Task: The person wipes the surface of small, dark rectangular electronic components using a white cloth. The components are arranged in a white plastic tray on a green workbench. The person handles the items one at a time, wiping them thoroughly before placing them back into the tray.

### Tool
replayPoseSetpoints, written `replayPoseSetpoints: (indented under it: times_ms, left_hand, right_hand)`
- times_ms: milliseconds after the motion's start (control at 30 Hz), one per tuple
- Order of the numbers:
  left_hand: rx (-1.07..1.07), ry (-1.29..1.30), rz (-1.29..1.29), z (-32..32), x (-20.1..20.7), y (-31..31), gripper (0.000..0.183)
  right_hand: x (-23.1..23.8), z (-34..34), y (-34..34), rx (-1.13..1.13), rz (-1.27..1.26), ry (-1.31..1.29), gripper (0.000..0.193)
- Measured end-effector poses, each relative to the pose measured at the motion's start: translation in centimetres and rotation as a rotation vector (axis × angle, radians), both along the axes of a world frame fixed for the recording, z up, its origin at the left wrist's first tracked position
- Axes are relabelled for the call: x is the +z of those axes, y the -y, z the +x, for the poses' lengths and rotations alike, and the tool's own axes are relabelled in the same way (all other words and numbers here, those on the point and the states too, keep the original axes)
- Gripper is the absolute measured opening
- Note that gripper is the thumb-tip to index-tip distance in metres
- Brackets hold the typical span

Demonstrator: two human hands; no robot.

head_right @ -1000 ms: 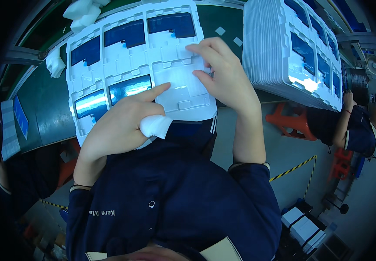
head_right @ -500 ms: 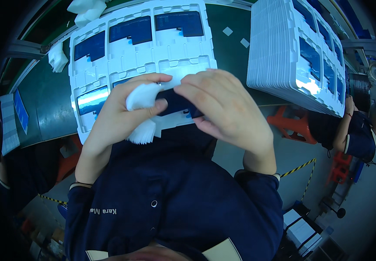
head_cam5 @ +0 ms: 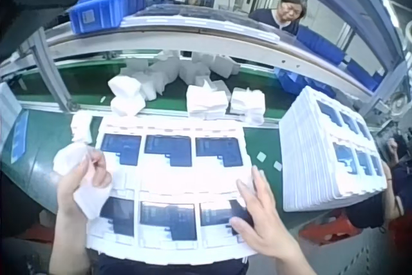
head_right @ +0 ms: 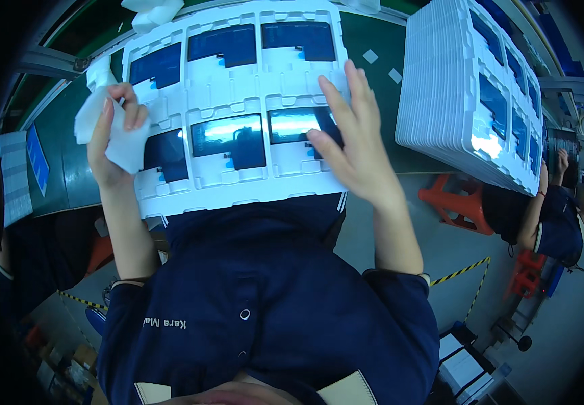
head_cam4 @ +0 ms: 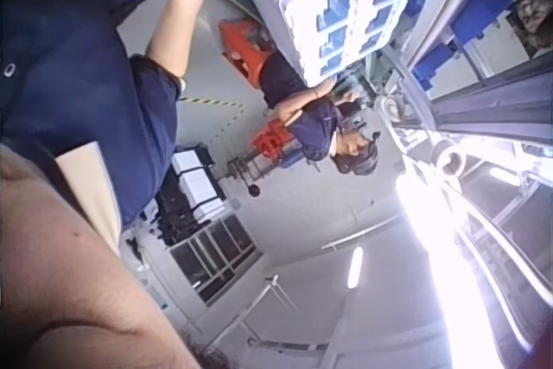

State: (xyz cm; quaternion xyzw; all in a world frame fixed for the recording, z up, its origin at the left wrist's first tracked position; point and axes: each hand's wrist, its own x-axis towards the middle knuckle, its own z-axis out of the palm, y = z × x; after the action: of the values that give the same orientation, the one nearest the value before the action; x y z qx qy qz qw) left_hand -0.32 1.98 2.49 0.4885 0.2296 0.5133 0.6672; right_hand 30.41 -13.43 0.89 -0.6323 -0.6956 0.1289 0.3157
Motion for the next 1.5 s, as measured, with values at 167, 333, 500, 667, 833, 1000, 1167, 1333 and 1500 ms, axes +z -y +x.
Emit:
replayPoseSetpoints:
  times_ms: [167,333,500,667,833,1000,1167,1333,1500]
  left_hand:
    - [-0.161,0.41,-0.236,-0.7,-0.7,1.8,0.028]
    - [-0.154,0.406,-0.318,0.5,-0.2,5.4,0.028]
    - [0.081,0.155,-0.305,1.7,1.8,6.6,0.029]
    - [0.033,0.28,-0.239,1.0,1.5,6.0,0.015]
    - [0.218,0.152,-0.2,-1.1,1.2,4.9,0.016]
    - [0.38,-0.529,0.139,-3.7,0.9,0.3,0.021]
    - [0.236,-1.338,0.4,-3.8,1.8,-1.2,0.039]
    - [0.205,-1.307,0.498,-3.5,1.3,-3.5,0.036]
    - [-0.058,-1.078,0.46,-5.3,2.1,-5.0,0.024]
  right_hand:
    - [-0.2,0.7,0.6,0.103,-0.082,-0.115,0.068]
    - [2.4,-0.3,0.5,-0.027,-0.167,0.276,0.063]
    - [4.4,-6.8,-3.4,0.213,-0.11,-0.724,0.046]
    - [4.7,-12.4,-8.3,0.373,-0.542,-1.03,0.034]
    - [5.6,-13.8,-11.5,0.331,-0.65,-1.089,0.014]
    - [4.8,-11.7,-15.5,0.277,-0.434,-1.105,0.01]
    - [3.0,-8.2,-17.3,0.046,-0.294,-1.087,0.016]
    - [2.0,-8.4,-18.1,0.067,-0.25,-1.111,0.015]
    - [1.1,-9.9,-18.6,0.148,-0.188,-0.816,0.018]
